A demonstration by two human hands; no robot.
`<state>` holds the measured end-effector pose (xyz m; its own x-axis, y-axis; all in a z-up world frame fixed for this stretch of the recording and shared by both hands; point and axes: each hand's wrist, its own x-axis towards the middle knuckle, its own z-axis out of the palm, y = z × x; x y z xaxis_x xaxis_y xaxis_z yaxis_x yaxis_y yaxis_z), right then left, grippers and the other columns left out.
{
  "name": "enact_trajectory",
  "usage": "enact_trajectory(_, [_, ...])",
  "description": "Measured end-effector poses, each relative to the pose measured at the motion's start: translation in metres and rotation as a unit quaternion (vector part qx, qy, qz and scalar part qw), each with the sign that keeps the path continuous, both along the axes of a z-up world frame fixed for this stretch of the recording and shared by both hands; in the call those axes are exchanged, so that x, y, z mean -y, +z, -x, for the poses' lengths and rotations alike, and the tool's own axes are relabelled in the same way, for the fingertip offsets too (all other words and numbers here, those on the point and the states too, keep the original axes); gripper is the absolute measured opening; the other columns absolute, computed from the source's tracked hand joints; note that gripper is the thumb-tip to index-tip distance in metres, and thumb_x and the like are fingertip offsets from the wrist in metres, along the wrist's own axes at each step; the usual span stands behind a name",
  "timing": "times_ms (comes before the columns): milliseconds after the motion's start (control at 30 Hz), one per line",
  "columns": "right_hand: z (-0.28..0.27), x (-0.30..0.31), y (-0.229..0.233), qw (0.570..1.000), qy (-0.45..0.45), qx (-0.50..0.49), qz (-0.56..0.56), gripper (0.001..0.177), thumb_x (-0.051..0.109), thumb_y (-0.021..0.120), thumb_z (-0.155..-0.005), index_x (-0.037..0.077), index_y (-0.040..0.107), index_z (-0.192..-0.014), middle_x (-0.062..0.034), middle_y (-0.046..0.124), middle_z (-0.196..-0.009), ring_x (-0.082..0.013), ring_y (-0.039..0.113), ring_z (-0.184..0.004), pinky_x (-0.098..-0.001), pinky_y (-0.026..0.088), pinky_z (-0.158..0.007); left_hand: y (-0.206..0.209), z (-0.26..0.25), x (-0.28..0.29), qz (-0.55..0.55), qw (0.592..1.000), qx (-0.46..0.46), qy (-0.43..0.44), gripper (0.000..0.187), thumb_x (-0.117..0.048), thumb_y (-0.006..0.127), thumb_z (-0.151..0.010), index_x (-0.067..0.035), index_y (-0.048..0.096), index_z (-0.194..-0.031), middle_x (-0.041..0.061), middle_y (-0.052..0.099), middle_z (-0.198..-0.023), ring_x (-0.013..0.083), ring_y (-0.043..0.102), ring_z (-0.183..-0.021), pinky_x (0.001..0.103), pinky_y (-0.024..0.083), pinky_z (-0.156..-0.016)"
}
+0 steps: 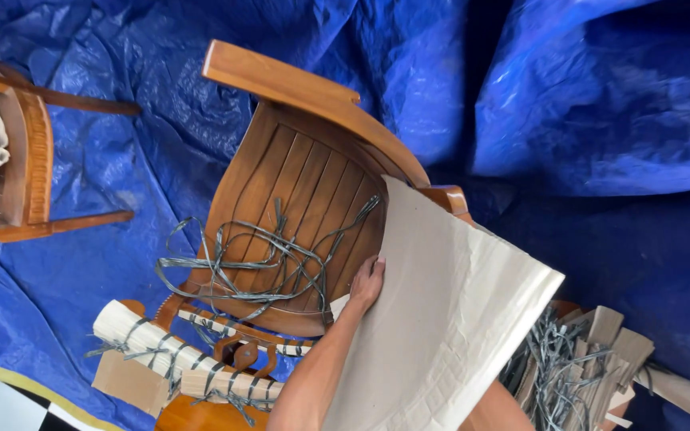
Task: Wrapping wooden chairs with padding and securing them with plastic ties.
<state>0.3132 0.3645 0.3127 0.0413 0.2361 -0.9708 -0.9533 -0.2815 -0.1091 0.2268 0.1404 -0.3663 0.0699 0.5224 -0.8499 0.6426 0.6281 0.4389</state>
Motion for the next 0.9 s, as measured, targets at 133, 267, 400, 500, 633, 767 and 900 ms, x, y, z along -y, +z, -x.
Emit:
enact_trajectory(133, [-0.039,-0.032,-0.089,1.0,0.015,0.003,0.016,0.065,0.046,0.043,-0.095,0.012,0.045,-0.15,-0.0161,0.058,-0.143,-0.0353,0.064,-0.115,-0.0494,0.055,-0.09,-0.011,-0.009,-0.011,0.009,1.0,0.015,0.001,0.065,-0.056,0.038,-0.099,-0.016,0.05,-0.149,0.015,0.053,-0.151,0.0355,0.046,-0.143,0.044,0.034,-0.118])
enact_trajectory(267, [-0.114,-0.056,-0.257,0.999,0.031,0.01,0.021,0.065,0.045,0.043,-0.095,0.011,0.045,-0.15,-0.0168,0.058,-0.143,-0.0357,0.064,-0.116,-0.0496,0.055,-0.09,-0.09,-0.011,0.013,-0.018,0.999,0.035,-0.003,0.057,-0.048,0.04,-0.105,-0.01,0.051,-0.146,0.02,0.056,-0.147,0.0378,0.049,-0.139,0.045,0.037,-0.115])
enact_trajectory(400, [-0.161,-0.018,-0.321,0.998,0.043,0.013,0.031,0.065,0.045,0.043,-0.096,0.01,0.045,-0.151,-0.0175,0.058,-0.143,-0.0361,0.063,-0.116,-0.0498,0.054,-0.091,-0.095,-0.016,0.019,-0.054,0.996,0.07,-0.002,0.038,-0.026,0.045,-0.103,-0.006,0.063,-0.129,0.019,0.069,-0.126,0.0348,0.063,-0.121,0.043,0.047,-0.104])
enact_trajectory(500, [-0.185,0.009,-0.342,0.998,0.052,0.019,0.031,0.065,0.044,0.044,-0.096,0.01,0.045,-0.151,-0.018,0.058,-0.143,-0.0364,0.063,-0.117,-0.0499,0.054,-0.091,-0.078,-0.019,0.007,-0.069,0.996,0.06,-0.005,0.03,-0.015,0.05,-0.1,-0.006,0.068,-0.122,0.016,0.075,-0.115,0.0308,0.07,-0.111,0.041,0.052,-0.098])
enact_trajectory(633, [-0.179,0.066,-0.374,0.997,0.068,0.026,0.033,0.065,0.043,0.044,-0.097,0.009,0.045,-0.151,-0.0187,0.058,-0.143,-0.0368,0.063,-0.117,-0.0501,0.054,-0.092,-0.038,-0.024,-0.014,-0.047,0.998,0.03,0.026,0.028,-0.012,0.059,-0.1,-0.009,0.062,-0.127,0.013,0.074,-0.112,0.0274,0.07,-0.109,0.04,0.052,-0.097])
enact_trajectory(767, [-0.185,0.142,-0.459,0.995,0.089,0.031,0.033,0.064,0.043,0.044,-0.097,0.008,0.045,-0.151,-0.0193,0.058,-0.143,-0.0373,0.062,-0.117,-0.0503,0.053,-0.092,-0.03,-0.026,-0.026,-0.059,0.996,0.062,-0.001,0.04,-0.003,0.052,-0.096,-0.012,0.059,-0.134,0.012,0.073,-0.111,0.0272,0.071,-0.108,0.04,0.053,-0.098])
enact_trajectory(900, [-0.201,0.236,-0.529,0.993,0.11,0.038,0.029,0.064,0.042,0.045,-0.098,0.007,0.045,-0.152,-0.02,0.059,-0.143,-0.0377,0.062,-0.118,-0.0504,0.053,-0.092,-0.032,-0.024,-0.03,-0.109,0.986,0.081,-0.097,0.053,0.008,0.047,-0.09,-0.012,0.061,-0.137,0.013,0.07,-0.123,0.0309,0.065,-0.116,0.042,0.049,-0.102])
